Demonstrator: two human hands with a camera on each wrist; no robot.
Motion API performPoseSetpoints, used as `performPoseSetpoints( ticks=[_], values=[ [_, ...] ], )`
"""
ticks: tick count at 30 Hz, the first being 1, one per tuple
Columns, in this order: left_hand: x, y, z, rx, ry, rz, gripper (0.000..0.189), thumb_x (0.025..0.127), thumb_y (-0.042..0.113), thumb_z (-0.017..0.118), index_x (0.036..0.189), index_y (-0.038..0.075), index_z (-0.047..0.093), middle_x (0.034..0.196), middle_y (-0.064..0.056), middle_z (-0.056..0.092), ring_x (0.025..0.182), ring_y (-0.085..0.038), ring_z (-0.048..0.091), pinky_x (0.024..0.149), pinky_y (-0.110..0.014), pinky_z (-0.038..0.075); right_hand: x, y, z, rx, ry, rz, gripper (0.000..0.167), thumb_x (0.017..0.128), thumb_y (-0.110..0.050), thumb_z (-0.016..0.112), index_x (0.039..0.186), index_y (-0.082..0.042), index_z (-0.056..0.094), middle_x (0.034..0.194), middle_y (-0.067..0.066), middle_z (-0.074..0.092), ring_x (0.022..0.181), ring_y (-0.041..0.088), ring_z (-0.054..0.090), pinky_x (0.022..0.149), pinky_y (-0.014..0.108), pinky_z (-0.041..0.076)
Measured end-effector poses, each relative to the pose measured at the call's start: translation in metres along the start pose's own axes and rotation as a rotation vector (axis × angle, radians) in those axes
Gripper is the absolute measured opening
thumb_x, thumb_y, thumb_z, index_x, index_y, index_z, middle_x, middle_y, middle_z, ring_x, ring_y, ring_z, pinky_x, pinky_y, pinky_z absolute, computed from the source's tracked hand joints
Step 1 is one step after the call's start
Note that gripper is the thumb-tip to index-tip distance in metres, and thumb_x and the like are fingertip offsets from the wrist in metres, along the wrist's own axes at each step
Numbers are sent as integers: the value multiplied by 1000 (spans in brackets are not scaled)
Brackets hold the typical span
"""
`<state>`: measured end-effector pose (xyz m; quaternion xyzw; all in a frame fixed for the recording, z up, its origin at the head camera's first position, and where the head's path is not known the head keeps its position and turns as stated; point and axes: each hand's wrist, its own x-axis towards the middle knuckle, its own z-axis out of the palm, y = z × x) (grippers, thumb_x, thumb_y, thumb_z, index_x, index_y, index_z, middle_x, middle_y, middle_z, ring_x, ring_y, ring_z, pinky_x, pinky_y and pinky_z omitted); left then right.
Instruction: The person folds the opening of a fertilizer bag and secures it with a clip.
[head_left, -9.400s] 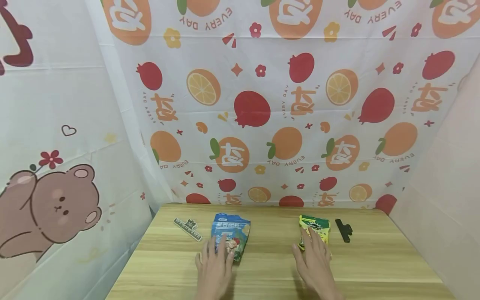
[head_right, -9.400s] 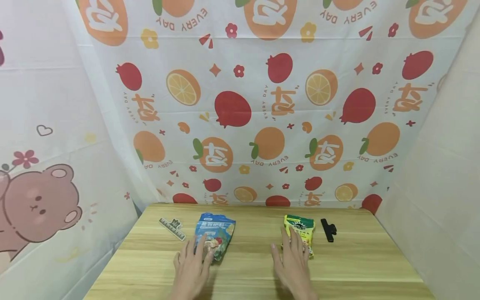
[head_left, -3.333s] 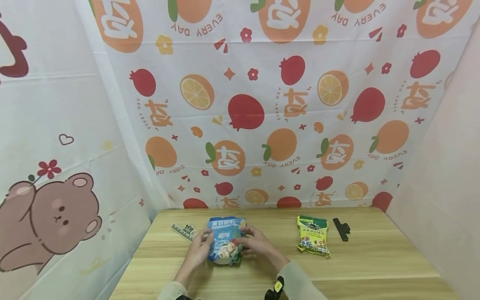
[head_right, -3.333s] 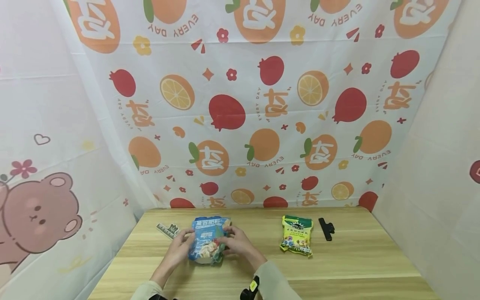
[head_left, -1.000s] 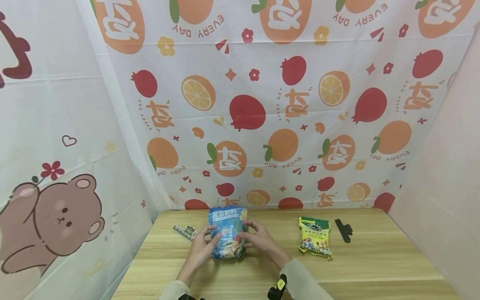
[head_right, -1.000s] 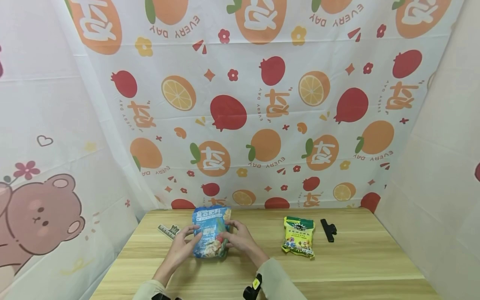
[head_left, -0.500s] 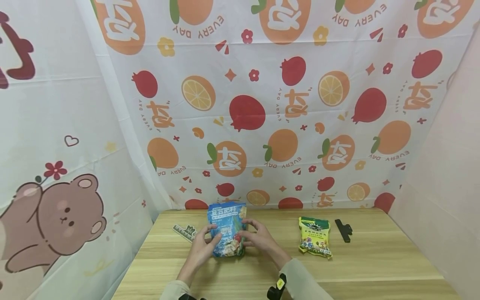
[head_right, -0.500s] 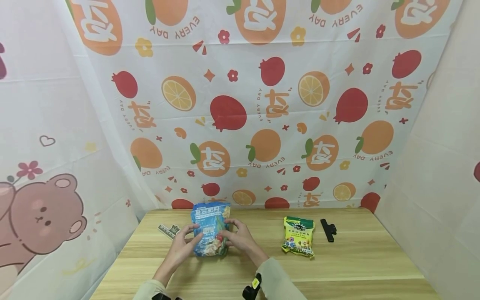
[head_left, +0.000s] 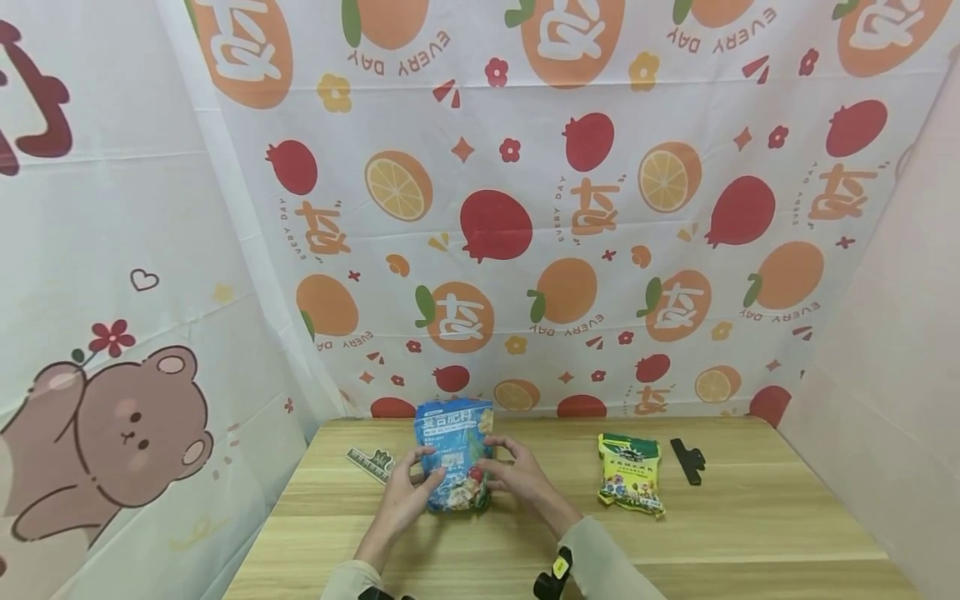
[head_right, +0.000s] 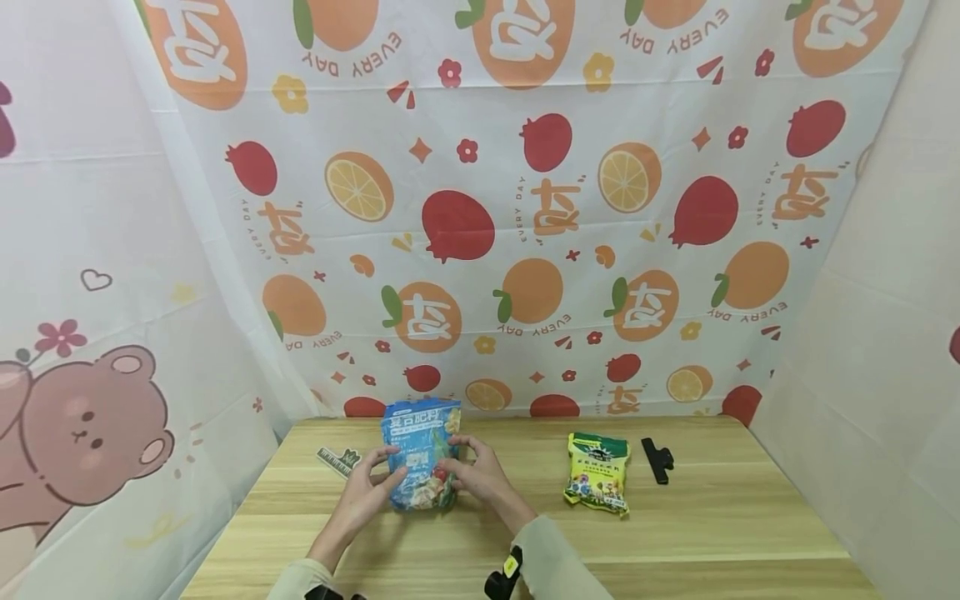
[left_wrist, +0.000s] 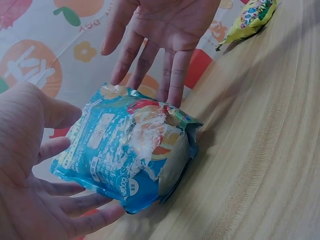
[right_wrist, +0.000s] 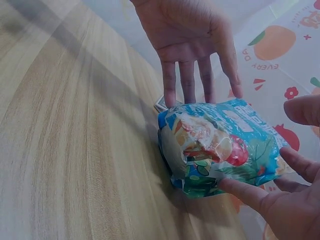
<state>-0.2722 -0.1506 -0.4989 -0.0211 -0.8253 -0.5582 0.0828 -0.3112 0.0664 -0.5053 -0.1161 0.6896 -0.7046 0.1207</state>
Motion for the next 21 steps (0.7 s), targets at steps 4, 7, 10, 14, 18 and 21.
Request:
performPoseSetpoints(
  ticks=[4, 7, 10, 14, 18, 21],
  values=[
    [1, -1, 2, -14, 7, -10, 40, 96, 20, 69, 132, 6, 58, 146, -27, 51, 119, -54, 61, 92, -53, 58, 0, 0, 0, 1, 3, -10, 47, 98, -18, 66, 140, -2, 50, 156, 28, 34, 125, 36, 61, 99, 50, 56],
    [1, -2, 3, -27, 0, -27, 41, 96, 21, 70, 133, 7, 58, 149, -27, 49, 123, -55, 58, 95, -56, 56, 0, 1, 1, -5, 4, -22, 48, 98, -18, 67, 140, -1, 50, 154, 29, 36, 124, 35, 62, 99, 51, 56],
    [-1, -2, 3, -36, -4, -41, 42, 96, 22, 70, 133, 8, 57, 152, -27, 47, 127, -56, 56, 99, -57, 54, -1, 1, 3, -13, 4, -32, 47, 98, -19, 67, 139, -2, 51, 154, 27, 37, 123, 34, 63, 99, 51, 56],
    [-2, -1, 3, -49, -1, -39, 45, 96, 21, 70, 136, 7, 55, 153, -28, 44, 129, -58, 52, 102, -59, 52, -1, 1, 4, -24, 5, -43, 43, 99, -18, 66, 137, -3, 53, 158, 24, 35, 122, 31, 63, 99, 50, 57],
    [-2, 1, 3, -77, -6, -33, 47, 96, 20, 69, 138, 6, 53, 154, -28, 42, 130, -60, 50, 102, -60, 52, -1, 0, 3, -20, 5, -50, 44, 98, -20, 67, 137, -3, 53, 161, 23, 32, 123, 31, 62, 99, 50, 57],
    [-1, 1, 3, -95, -11, -37, 47, 95, 19, 69, 138, 6, 53, 155, -28, 40, 130, -60, 49, 101, -60, 52, -1, 0, 3, -13, 6, -56, 46, 98, -22, 68, 136, -3, 53, 160, 23, 33, 125, 32, 61, 99, 51, 56]
  ],
)
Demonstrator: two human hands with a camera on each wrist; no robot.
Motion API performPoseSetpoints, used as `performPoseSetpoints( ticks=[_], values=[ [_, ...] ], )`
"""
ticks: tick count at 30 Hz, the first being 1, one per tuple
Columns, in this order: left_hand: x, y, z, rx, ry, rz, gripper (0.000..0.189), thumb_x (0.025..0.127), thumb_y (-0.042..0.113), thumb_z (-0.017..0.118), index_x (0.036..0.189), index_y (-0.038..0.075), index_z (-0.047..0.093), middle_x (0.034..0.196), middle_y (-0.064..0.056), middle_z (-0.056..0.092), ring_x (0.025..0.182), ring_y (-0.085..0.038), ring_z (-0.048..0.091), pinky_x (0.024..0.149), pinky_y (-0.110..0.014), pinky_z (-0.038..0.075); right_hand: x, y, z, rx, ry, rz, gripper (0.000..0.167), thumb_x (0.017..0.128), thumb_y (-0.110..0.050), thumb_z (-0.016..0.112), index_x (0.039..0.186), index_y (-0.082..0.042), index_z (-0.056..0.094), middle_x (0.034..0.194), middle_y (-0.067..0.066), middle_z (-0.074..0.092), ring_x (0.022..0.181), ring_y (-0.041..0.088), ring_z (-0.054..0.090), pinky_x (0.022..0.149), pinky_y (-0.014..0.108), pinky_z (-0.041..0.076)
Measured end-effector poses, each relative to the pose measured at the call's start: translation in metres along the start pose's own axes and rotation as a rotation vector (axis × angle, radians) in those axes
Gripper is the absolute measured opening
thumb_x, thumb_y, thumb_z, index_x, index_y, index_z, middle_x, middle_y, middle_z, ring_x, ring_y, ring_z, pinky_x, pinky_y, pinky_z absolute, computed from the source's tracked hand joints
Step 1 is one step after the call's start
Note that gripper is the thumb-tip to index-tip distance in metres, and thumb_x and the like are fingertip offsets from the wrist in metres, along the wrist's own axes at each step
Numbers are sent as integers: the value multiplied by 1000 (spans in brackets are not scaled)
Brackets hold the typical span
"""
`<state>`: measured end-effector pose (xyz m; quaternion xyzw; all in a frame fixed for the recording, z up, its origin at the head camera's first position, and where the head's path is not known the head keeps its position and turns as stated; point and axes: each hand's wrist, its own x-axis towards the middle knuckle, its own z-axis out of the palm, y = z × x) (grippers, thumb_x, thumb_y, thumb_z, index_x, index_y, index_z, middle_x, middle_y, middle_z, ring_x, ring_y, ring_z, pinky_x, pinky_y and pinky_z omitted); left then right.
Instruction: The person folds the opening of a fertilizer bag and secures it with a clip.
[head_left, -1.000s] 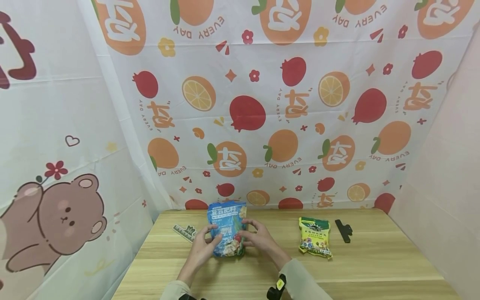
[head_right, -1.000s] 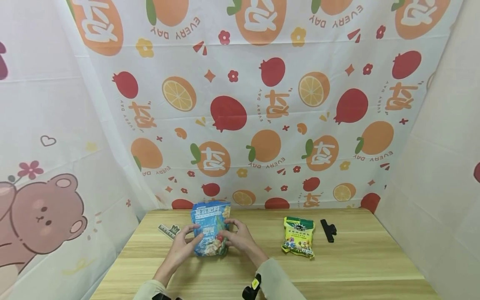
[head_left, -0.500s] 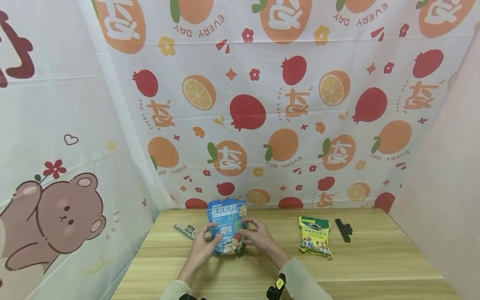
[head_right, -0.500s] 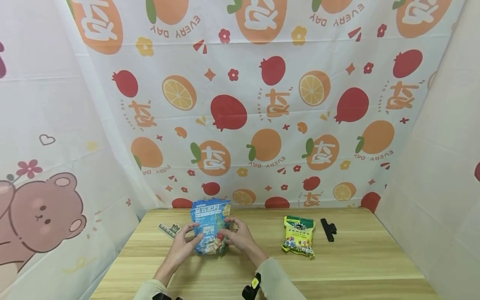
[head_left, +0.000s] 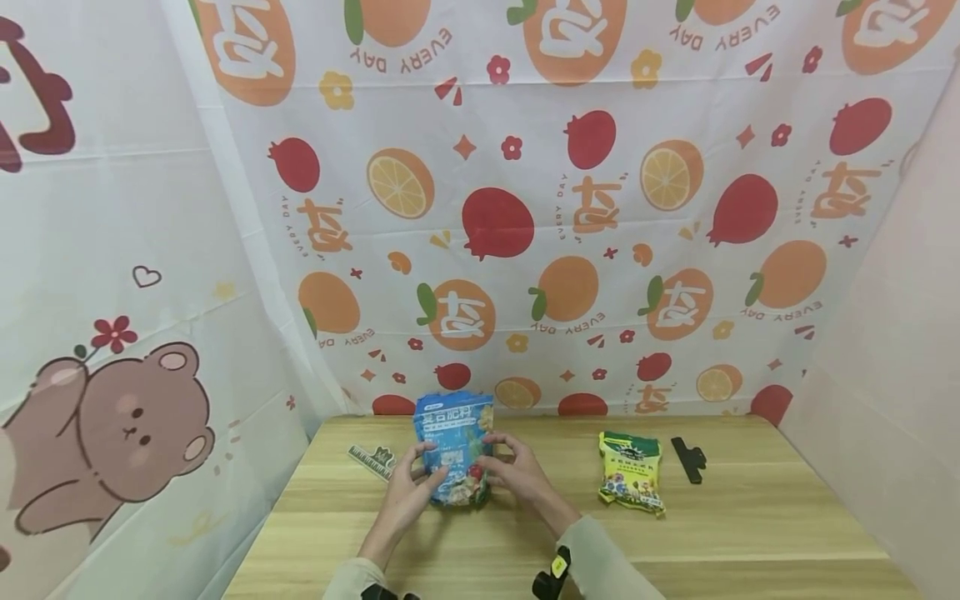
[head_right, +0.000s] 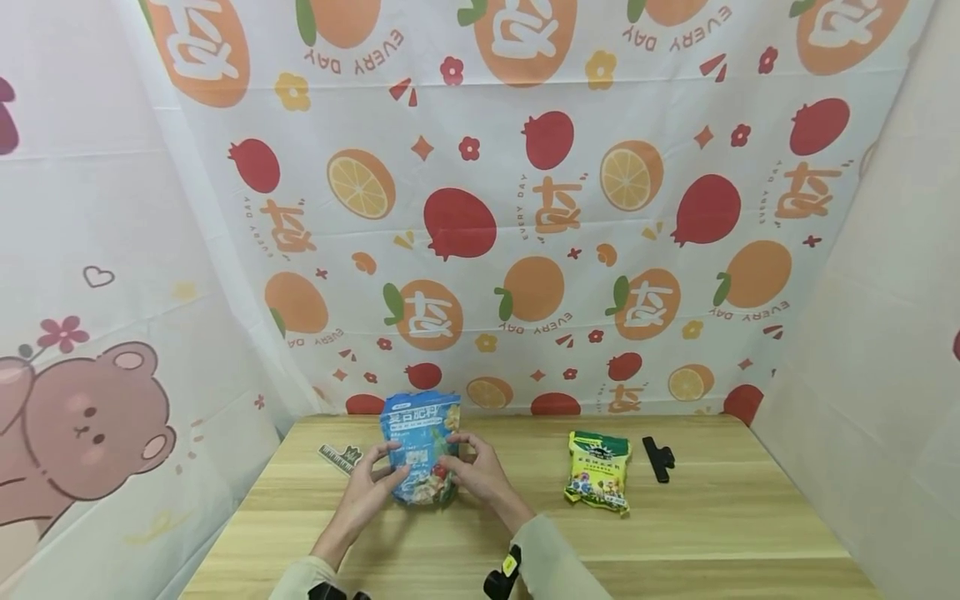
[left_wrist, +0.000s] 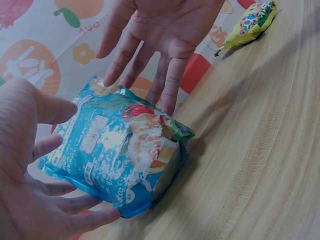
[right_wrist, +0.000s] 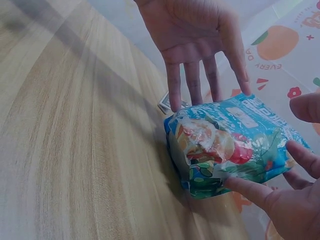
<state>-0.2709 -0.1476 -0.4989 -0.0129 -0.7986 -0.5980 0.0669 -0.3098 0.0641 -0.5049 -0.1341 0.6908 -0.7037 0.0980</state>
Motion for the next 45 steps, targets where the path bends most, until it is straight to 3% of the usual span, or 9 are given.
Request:
performPoseSetpoints(
  ticks=[25, 33, 41, 45],
  values=[
    [1, -7, 4, -51, 11, 10, 48, 93, 16, 71, 136, 7, 54, 157, -26, 36, 134, -59, 46, 97, -62, 53, 3, 4, -1, 8, 29, -32, 48, 97, -24, 68, 137, -3, 53, 145, 32, 49, 127, 37, 60, 100, 57, 54],
    [1, -12, 9, -81, 44, 36, 38, 92, 12, 72, 127, 4, 59, 153, -29, 40, 131, -58, 48, 100, -61, 52, 2, 5, -1, 26, 45, -37, 47, 97, -25, 69, 136, -3, 54, 142, 32, 51, 119, 29, 63, 99, 57, 55],
    [1, -12, 11, -92, 82, 60, 35, 91, 8, 72, 123, 1, 61, 148, -29, 42, 128, -53, 52, 96, -50, 57, 4, 6, -2, 39, 64, -60, 44, 97, -23, 69, 132, 0, 55, 142, 28, 50, 110, 19, 65, 96, 52, 58],
    [2, -13, 11, -99, 93, 48, 33, 91, 7, 71, 122, 1, 62, 149, -27, 43, 129, -51, 53, 98, -50, 56, 4, 6, -2, 38, 67, -66, 42, 97, -20, 69, 131, 2, 55, 140, 26, 51, 108, 17, 64, 94, 49, 59]
  ],
)
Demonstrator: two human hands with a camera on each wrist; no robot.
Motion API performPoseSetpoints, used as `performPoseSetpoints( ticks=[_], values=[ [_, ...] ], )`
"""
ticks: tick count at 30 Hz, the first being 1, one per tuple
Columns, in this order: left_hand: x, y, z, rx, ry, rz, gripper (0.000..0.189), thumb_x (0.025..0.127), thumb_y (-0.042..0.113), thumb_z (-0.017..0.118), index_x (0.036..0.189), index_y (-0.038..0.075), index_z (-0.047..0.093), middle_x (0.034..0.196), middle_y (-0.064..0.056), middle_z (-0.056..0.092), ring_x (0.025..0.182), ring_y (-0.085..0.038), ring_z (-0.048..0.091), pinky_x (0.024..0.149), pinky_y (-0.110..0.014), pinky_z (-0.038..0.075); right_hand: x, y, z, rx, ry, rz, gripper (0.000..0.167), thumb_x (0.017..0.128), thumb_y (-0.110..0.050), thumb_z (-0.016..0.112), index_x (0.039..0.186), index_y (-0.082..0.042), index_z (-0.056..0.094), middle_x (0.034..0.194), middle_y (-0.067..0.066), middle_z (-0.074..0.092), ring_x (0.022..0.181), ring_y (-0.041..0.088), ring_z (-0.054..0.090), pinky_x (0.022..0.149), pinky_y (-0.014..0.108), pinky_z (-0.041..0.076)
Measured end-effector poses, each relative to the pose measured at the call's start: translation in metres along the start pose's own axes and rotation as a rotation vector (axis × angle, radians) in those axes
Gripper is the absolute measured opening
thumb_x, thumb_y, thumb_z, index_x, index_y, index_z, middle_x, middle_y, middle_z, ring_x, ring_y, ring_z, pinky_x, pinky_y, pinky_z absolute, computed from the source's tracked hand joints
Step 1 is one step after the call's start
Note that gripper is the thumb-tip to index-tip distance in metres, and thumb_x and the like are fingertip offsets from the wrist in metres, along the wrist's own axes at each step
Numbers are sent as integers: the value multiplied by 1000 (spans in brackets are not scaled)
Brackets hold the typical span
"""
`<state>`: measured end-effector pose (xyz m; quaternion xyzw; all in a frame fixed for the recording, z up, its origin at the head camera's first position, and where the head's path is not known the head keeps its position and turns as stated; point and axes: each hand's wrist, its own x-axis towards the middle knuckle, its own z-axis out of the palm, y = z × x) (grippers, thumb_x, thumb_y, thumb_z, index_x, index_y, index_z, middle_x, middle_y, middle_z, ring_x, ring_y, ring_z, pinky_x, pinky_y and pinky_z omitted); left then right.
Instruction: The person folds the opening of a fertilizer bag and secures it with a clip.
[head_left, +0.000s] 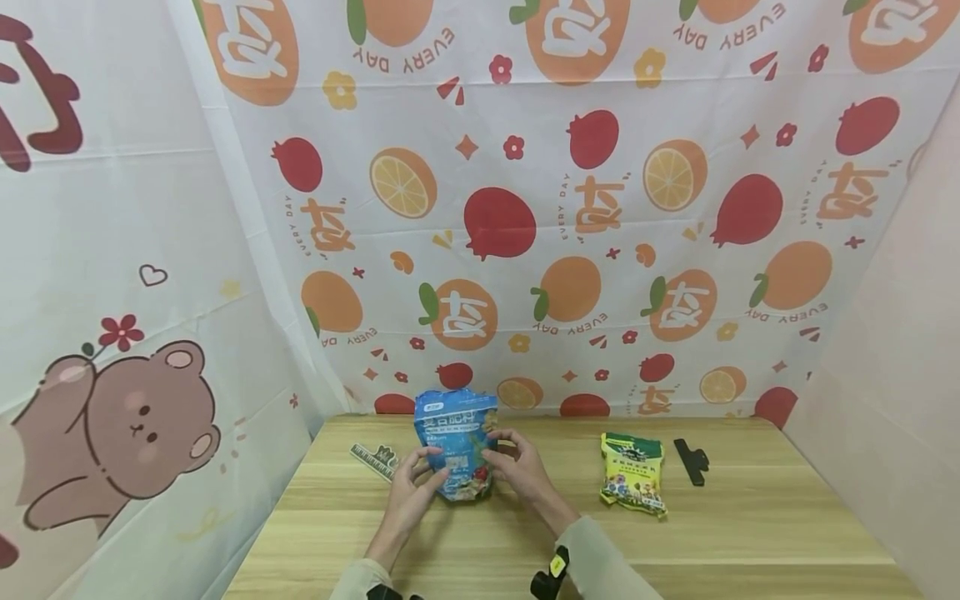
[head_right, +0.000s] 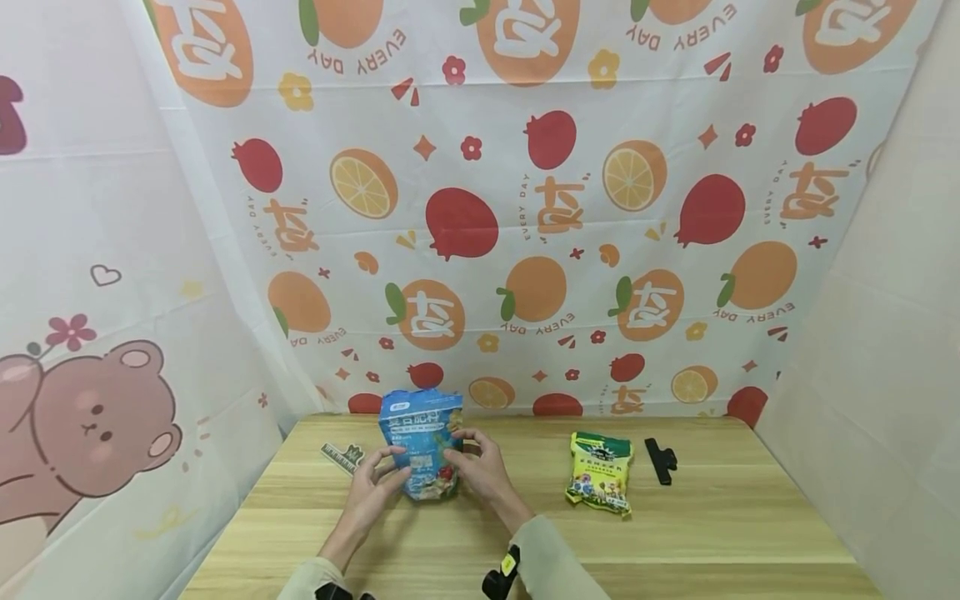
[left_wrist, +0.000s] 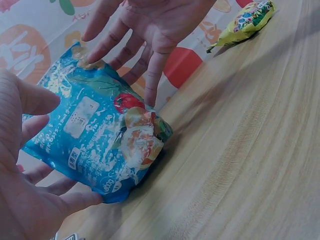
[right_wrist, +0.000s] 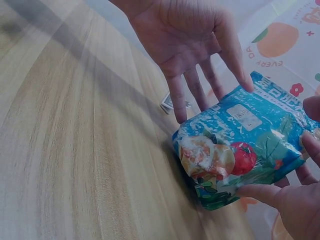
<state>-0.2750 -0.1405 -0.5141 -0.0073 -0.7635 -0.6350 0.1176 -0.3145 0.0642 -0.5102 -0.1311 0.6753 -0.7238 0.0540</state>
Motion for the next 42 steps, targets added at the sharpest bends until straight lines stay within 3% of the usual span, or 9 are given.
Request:
performPoseSetpoints(
  ticks=[4, 11, 14, 18, 24, 33, 38, 42],
  values=[
    [-1, -1, -1, -10, 2, -7, 33, 91, 6, 70, 122, 1, 61, 149, -26, 44, 129, -51, 53, 98, -51, 56, 0, -1, 1, -22, 17, 1, 39, 96, -17, 69, 129, 0, 56, 139, 23, 53, 111, 20, 61, 93, 48, 59],
    [0, -1, -2, -12, 13, -12, 37, 93, 5, 68, 128, 3, 57, 146, -22, 48, 133, -48, 50, 96, -47, 56, 0, -4, 3, -136, 39, -67, 32, 95, -14, 69, 124, -1, 61, 138, 19, 58, 126, 37, 55, 97, 39, 57],
    [2, 1, -2, -7, 26, 2, 39, 94, 3, 67, 131, 3, 55, 148, -21, 47, 134, -47, 48, 95, -45, 55, 0, -8, 4, -166, 36, -84, 31, 95, -15, 70, 122, -3, 62, 137, 16, 60, 129, 38, 54, 102, 43, 53],
    [5, 3, -3, 8, 38, 34, 45, 94, 0, 64, 136, 7, 51, 151, -22, 42, 134, -48, 47, 98, -53, 54, -1, -14, 5, -188, 28, -100, 30, 95, -15, 70, 122, -4, 62, 135, 15, 61, 129, 38, 54, 104, 49, 51],
    [5, 5, -6, 47, 16, 49, 54, 96, 0, 61, 145, 16, 43, 158, -20, 34, 136, -51, 45, 105, -66, 46, -4, -18, 6, -192, 8, -89, 34, 96, -14, 68, 128, -8, 60, 138, 14, 59, 132, 37, 51, 102, 48, 52],
    [5, 6, -7, 75, -6, 98, 61, 97, -1, 60, 151, 20, 40, 159, -22, 33, 132, -53, 50, 96, -59, 54, -4, -23, 4, -244, -29, -138, 44, 98, -14, 65, 140, -22, 56, 151, 10, 50, 137, 39, 47, 104, 57, 50],
    [7, 9, -6, 86, -9, 122, 61, 97, -1, 60, 152, 21, 42, 158, -24, 35, 126, -52, 53, 88, -52, 59, -1, -30, 9, -308, -27, -169, 48, 98, -13, 64, 144, -23, 54, 153, 13, 47, 135, 42, 48, 102, 56, 52],
    [7, 10, -6, 79, -15, 98, 60, 97, -1, 61, 151, 20, 43, 155, -24, 38, 125, -50, 54, 85, -48, 60, -1, -34, 12, -338, -34, -152, 47, 99, -11, 63, 143, -20, 53, 153, 15, 46, 134, 43, 49, 99, 55, 54]
  ],
)
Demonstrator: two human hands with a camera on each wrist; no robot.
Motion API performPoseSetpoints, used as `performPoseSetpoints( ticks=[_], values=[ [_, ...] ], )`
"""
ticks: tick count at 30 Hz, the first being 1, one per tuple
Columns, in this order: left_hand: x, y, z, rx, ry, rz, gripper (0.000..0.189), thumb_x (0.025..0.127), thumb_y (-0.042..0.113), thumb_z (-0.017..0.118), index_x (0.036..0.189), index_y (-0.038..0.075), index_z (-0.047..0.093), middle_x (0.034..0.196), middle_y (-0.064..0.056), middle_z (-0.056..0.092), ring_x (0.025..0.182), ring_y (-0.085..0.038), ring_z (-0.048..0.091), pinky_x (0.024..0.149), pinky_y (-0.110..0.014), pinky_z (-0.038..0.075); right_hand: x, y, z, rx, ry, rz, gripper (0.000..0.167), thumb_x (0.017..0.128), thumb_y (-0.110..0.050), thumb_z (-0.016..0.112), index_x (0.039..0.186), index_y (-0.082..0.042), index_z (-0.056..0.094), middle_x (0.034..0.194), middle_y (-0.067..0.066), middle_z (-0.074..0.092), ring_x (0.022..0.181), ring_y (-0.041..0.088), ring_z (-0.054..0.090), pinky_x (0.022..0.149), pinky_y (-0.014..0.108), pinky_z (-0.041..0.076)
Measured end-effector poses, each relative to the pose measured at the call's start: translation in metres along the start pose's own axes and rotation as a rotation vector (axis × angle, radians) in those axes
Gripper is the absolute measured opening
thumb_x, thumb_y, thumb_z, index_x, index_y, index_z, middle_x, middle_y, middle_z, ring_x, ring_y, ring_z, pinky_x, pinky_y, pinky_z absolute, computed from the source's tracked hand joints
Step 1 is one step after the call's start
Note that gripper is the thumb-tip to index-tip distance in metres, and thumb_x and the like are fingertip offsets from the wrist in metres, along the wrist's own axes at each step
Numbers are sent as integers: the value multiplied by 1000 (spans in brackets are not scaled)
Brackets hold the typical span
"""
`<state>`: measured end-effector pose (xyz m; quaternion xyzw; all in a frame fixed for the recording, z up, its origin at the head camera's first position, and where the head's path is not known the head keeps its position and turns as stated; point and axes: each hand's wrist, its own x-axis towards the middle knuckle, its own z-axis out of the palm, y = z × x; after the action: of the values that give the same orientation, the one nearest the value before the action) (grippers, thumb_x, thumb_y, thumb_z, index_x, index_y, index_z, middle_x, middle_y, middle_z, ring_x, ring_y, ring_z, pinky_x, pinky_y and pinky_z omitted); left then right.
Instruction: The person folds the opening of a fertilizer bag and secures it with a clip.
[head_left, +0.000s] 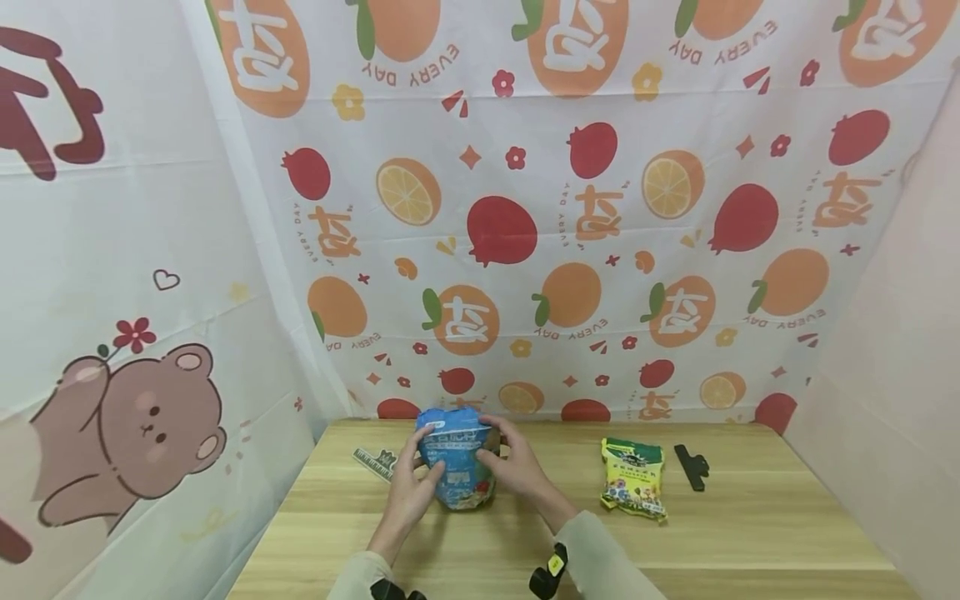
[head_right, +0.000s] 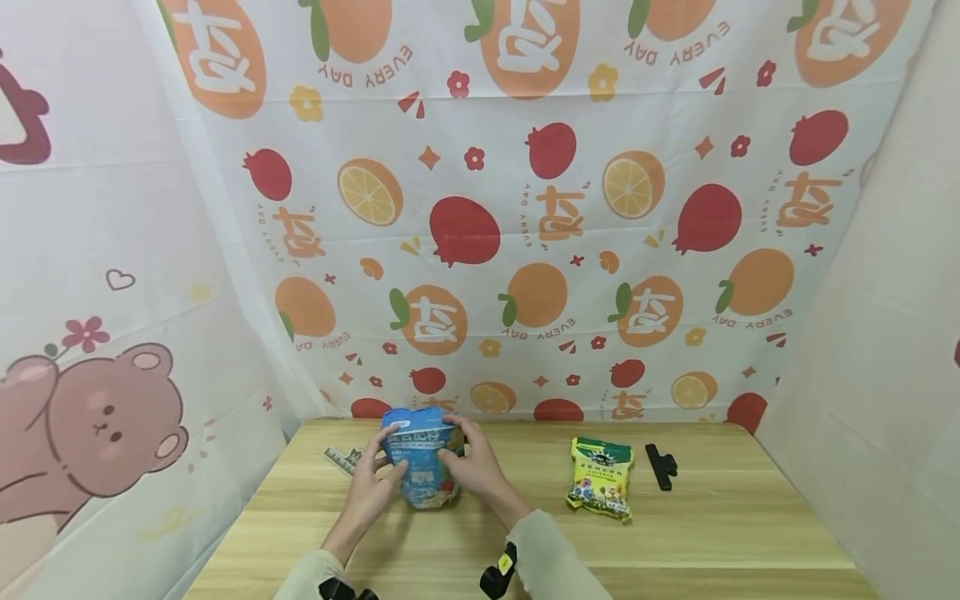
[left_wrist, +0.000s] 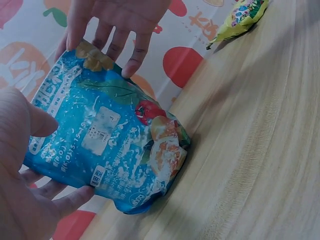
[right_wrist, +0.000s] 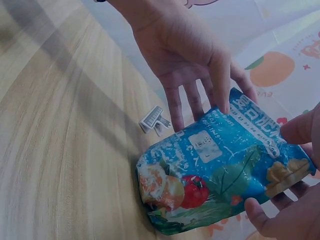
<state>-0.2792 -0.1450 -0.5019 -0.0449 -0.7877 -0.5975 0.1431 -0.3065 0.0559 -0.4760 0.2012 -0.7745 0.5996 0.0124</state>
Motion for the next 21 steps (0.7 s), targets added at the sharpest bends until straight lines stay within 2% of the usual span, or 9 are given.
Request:
performPoseSetpoints(
  ticks=[3, 8, 13, 21],
  values=[
    [-1, 0, 0, 0, -2, -23, 59, 97, 0, 61, 150, 20, 43, 155, -22, 40, 126, -49, 54, 86, -47, 60, -1, -2, 1, -16, -11, 8, 44, 99, -11, 62, 142, -17, 53, 153, 16, 46, 133, 43, 49, 97, 55, 54],
    [-2, 0, 0, 20, -11, -25, 55, 98, 2, 60, 148, 17, 43, 154, -23, 42, 128, -51, 54, 87, -49, 60, -1, -4, 3, -49, -10, 38, 39, 101, -16, 61, 139, -20, 54, 151, 14, 47, 130, 40, 51, 93, 53, 56],
    [-1, 1, 0, 17, -3, -23, 52, 97, 1, 61, 145, 16, 46, 152, -23, 45, 126, -51, 56, 85, -48, 61, 2, -6, 3, -98, -13, 72, 33, 103, -26, 58, 136, -22, 55, 147, 11, 52, 124, 33, 53, 93, 50, 53],
    [3, 2, 0, -4, -5, -40, 46, 99, 5, 61, 142, 16, 48, 147, -21, 51, 126, -48, 57, 84, -45, 62, 7, -3, 1, -130, 35, 90, 22, 103, -31, 60, 123, -24, 64, 140, 9, 56, 118, 29, 56, 88, 46, 54]
  ],
)
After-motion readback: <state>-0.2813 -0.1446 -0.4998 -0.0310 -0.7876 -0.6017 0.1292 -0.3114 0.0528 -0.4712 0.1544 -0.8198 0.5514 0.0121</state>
